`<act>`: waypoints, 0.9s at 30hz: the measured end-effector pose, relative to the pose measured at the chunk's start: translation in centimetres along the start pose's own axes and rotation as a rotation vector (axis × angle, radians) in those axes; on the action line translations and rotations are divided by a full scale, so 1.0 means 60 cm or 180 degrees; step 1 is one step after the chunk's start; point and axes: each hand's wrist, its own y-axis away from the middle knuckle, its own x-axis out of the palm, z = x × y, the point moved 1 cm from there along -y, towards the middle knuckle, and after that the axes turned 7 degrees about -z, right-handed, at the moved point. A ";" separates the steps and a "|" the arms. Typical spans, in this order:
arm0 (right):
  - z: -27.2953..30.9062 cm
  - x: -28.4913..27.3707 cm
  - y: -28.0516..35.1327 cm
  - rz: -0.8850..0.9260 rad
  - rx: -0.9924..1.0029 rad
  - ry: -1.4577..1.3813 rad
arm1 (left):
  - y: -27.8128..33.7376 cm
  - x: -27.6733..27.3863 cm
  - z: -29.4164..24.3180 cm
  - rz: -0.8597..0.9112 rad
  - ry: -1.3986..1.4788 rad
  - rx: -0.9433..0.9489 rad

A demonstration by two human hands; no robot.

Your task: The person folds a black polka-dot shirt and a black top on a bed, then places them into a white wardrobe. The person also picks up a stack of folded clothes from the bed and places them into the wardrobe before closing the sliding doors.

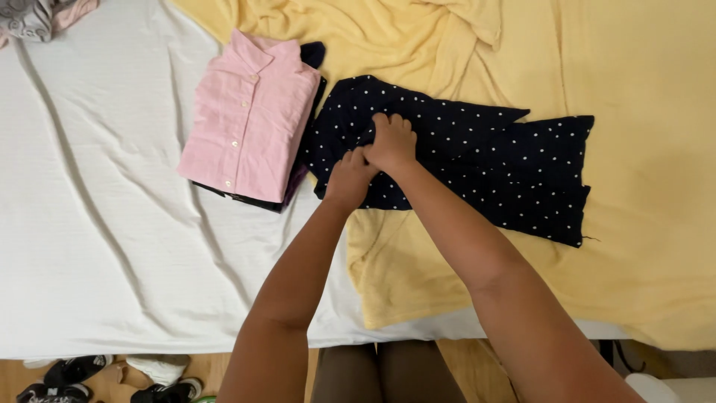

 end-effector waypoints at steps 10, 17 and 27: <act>-0.115 0.026 0.001 0.0386 0.0497 0.0095 | 0.079 0.011 0.064 -0.0197 0.0866 -0.0097; -0.195 -0.036 0.113 -0.0909 0.1845 -0.5023 | 0.054 0.031 0.093 0.0148 0.1109 -0.0746; -0.486 0.208 0.308 -0.2063 0.4125 -0.6431 | 0.001 0.007 0.085 0.0631 0.0515 -0.1164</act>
